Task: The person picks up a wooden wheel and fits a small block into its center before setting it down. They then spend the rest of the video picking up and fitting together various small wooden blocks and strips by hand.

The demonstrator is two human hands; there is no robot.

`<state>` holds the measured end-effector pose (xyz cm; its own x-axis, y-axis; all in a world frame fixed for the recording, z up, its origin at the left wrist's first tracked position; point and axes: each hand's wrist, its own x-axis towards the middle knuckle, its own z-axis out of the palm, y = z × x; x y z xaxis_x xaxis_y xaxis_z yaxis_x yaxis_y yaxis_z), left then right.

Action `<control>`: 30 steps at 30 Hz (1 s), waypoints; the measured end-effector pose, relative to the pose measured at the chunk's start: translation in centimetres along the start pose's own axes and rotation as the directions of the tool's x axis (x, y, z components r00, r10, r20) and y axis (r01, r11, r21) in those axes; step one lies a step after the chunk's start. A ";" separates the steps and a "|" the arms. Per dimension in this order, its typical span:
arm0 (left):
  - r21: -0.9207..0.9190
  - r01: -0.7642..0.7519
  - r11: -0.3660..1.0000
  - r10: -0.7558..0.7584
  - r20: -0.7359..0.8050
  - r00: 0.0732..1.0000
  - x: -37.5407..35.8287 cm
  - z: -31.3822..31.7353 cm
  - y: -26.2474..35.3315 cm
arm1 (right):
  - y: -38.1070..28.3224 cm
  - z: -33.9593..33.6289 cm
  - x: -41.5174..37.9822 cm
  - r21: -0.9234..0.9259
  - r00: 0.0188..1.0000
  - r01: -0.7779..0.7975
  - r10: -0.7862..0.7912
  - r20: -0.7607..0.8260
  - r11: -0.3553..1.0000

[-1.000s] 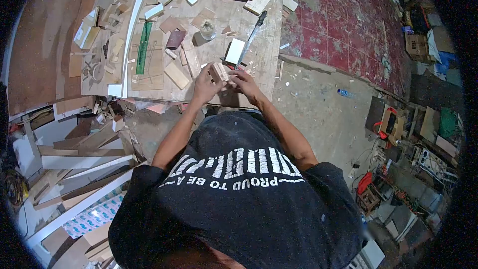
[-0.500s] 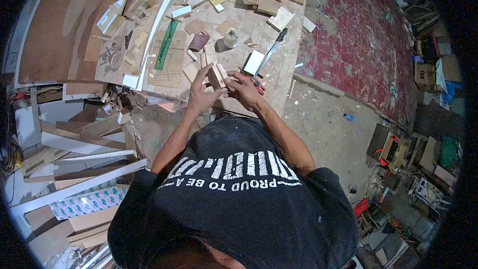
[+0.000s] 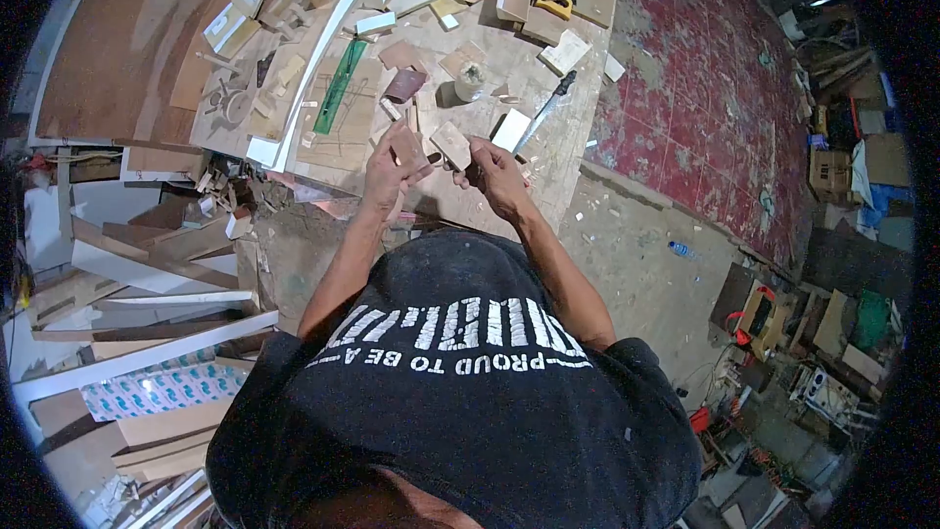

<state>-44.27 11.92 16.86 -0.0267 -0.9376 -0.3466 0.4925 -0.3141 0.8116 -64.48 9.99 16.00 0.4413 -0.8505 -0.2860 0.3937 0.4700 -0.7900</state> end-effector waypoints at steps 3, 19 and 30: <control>-0.089 -0.002 0.996 0.000 -0.021 1.000 -0.3 0.6 0.4 | -0.7 0.5 0.0 -0.089 1.000 -0.004 0.002 -0.017 0.996; -0.010 0.051 0.999 -0.052 -0.142 0.988 -1.5 -0.8 -1.1 | -0.5 0.5 -1.8 -0.166 0.999 -0.025 0.020 -0.033 0.986; -0.119 0.025 0.993 -0.025 0.006 1.000 -2.2 1.7 -0.5 | -0.8 2.5 -1.2 -0.788 0.971 0.173 -0.234 0.037 0.591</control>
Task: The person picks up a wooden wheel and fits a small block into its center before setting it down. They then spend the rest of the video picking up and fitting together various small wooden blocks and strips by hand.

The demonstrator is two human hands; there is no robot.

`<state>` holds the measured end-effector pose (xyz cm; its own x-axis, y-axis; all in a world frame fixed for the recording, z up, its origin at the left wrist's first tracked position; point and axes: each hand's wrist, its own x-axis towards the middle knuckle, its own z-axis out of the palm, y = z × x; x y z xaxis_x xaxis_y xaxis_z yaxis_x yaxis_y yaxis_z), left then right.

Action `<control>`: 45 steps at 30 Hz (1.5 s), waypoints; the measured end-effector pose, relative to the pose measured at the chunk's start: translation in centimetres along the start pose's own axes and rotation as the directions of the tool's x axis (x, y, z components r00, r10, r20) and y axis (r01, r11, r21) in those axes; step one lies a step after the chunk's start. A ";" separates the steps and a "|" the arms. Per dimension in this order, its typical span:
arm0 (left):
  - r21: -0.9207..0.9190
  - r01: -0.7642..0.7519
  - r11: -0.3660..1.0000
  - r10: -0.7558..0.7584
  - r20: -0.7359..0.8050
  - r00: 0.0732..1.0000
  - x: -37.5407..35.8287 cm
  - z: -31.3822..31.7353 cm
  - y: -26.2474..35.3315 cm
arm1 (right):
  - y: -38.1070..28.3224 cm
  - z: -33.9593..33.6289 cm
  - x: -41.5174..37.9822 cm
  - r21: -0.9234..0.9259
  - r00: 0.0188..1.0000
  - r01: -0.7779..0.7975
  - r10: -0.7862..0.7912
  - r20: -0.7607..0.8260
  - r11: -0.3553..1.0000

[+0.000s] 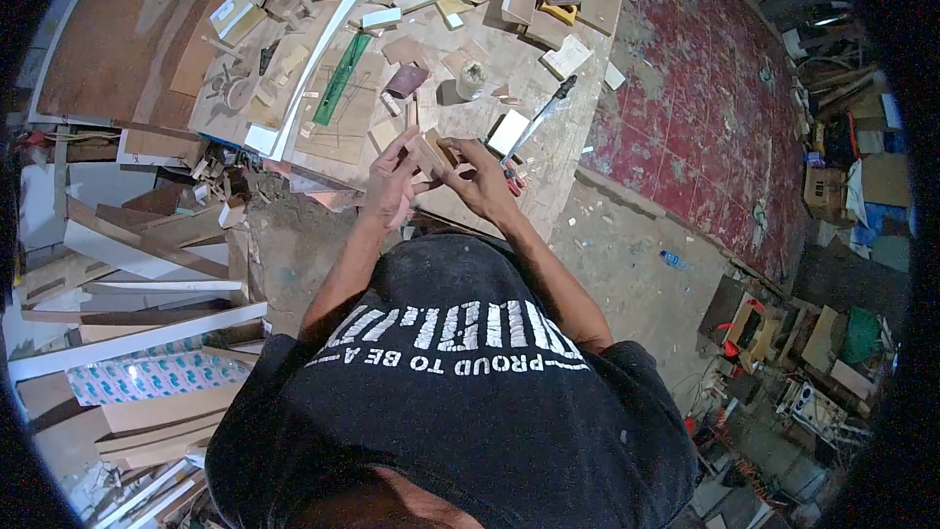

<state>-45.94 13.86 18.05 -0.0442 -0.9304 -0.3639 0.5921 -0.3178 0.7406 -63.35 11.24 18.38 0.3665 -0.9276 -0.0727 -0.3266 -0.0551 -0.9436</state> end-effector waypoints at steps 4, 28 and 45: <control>0.035 -0.008 0.999 0.008 0.011 1.000 0.0 -0.6 0.3 | -0.4 -0.6 0.2 0.141 0.997 -0.031 0.020 0.076 0.989; -0.004 0.198 0.980 -0.195 0.164 0.967 0.5 -0.3 1.4 | 0.1 -2.6 1.8 0.330 0.993 -0.022 -0.018 0.116 0.944; 0.059 0.424 0.904 -0.427 0.185 0.885 0.0 -0.2 0.4 | 0.6 -1.7 1.1 0.720 0.902 -0.425 0.323 0.287 0.549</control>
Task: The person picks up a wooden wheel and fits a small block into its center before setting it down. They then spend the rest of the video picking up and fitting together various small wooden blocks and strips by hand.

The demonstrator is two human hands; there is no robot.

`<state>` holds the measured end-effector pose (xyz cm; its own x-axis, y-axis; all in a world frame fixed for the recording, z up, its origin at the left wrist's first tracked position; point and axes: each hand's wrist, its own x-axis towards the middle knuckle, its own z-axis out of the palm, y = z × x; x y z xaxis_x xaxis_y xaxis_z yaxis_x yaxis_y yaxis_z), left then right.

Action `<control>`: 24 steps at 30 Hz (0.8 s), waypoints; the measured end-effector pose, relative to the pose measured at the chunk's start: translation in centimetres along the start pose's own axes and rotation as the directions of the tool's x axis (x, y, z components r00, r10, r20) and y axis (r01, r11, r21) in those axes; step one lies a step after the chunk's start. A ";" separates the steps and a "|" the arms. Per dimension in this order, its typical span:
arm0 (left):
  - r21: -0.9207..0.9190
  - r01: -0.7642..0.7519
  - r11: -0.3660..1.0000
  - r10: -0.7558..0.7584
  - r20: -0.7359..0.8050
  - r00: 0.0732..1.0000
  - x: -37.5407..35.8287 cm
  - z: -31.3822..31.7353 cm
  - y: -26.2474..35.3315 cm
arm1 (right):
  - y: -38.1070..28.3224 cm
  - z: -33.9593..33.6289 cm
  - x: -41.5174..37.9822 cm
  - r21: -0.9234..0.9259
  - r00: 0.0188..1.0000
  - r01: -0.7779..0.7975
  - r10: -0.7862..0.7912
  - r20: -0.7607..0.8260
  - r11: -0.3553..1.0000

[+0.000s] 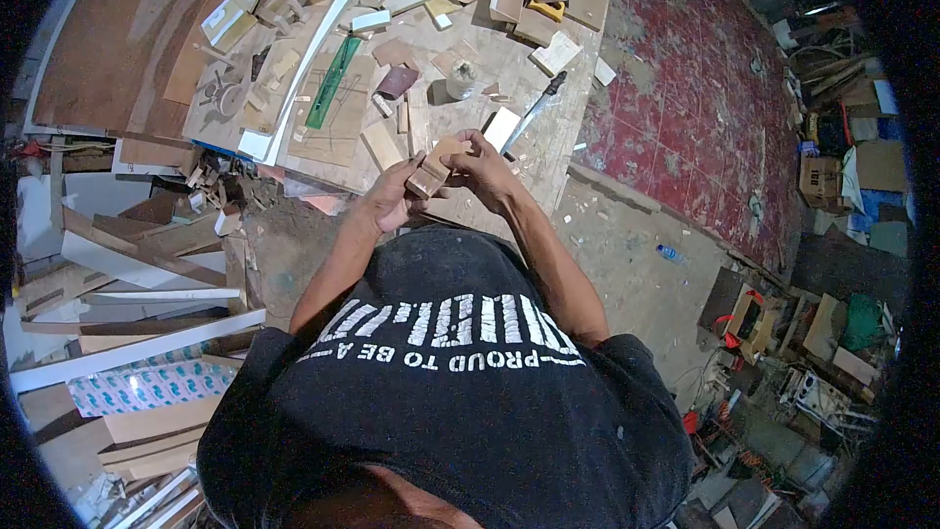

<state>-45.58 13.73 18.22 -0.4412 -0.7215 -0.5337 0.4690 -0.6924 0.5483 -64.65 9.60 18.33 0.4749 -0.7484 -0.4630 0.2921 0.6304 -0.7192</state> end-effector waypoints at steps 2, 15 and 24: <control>-0.079 0.000 0.997 -0.002 -0.020 1.000 -0.2 0.5 0.4 | 0.5 -0.2 0.2 0.038 0.997 0.001 0.002 -0.076 0.999; 0.315 -0.301 0.900 0.328 -0.034 0.944 0.0 0.2 -0.5 | 0.4 1.5 -0.3 -0.044 0.978 0.016 -0.025 -0.208 0.999; 0.374 -0.267 0.888 0.285 0.009 0.959 -0.1 0.5 0.2 | -1.2 2.2 -1.3 -0.192 0.979 0.016 -0.054 -0.194 0.981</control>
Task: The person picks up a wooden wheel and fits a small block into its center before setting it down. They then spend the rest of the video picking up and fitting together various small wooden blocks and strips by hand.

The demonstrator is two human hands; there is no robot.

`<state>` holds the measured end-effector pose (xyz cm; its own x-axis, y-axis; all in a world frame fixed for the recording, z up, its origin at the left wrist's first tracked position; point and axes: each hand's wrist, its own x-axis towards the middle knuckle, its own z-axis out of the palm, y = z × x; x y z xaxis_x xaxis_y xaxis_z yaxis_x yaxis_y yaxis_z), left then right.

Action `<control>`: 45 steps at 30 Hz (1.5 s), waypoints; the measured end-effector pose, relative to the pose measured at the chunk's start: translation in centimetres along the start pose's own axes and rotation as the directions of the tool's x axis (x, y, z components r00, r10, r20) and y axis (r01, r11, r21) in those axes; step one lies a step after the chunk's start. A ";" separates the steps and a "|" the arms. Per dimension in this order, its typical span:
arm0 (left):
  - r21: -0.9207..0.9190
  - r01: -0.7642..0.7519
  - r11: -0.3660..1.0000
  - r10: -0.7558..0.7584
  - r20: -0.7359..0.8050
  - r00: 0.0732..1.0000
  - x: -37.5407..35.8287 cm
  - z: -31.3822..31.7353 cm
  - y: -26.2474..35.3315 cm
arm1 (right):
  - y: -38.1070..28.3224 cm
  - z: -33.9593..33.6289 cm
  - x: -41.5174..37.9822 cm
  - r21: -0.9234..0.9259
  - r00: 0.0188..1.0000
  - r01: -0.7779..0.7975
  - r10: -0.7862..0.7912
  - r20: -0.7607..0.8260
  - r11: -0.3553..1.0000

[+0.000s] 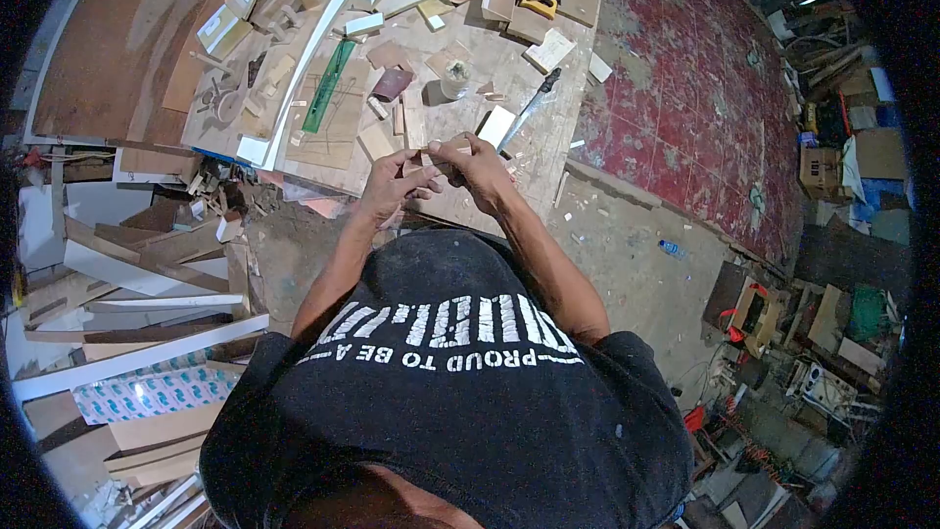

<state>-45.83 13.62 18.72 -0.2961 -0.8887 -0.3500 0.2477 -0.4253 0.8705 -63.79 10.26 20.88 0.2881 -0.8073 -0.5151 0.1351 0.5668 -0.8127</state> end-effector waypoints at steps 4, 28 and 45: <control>0.101 -0.014 0.995 0.012 0.017 1.000 0.2 0.4 0.5 | 0.6 0.3 0.1 -0.002 1.000 0.021 -0.021 0.023 1.000; -0.179 -0.009 0.984 -0.004 -0.070 0.998 0.7 0.1 0.7 | -0.6 -1.7 0.3 0.181 0.992 -0.041 0.019 0.121 0.983; -0.132 0.035 0.991 -0.053 -0.139 0.989 1.1 0.0 1.1 | 0.3 -2.3 0.6 -0.170 0.931 0.329 -0.289 0.225 0.929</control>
<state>-45.94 12.19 19.27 -0.1777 -0.8799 -0.4407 0.3570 -0.4749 0.8043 -65.71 9.58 19.69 0.4425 -0.8778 -0.1834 0.0593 0.2327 -0.9707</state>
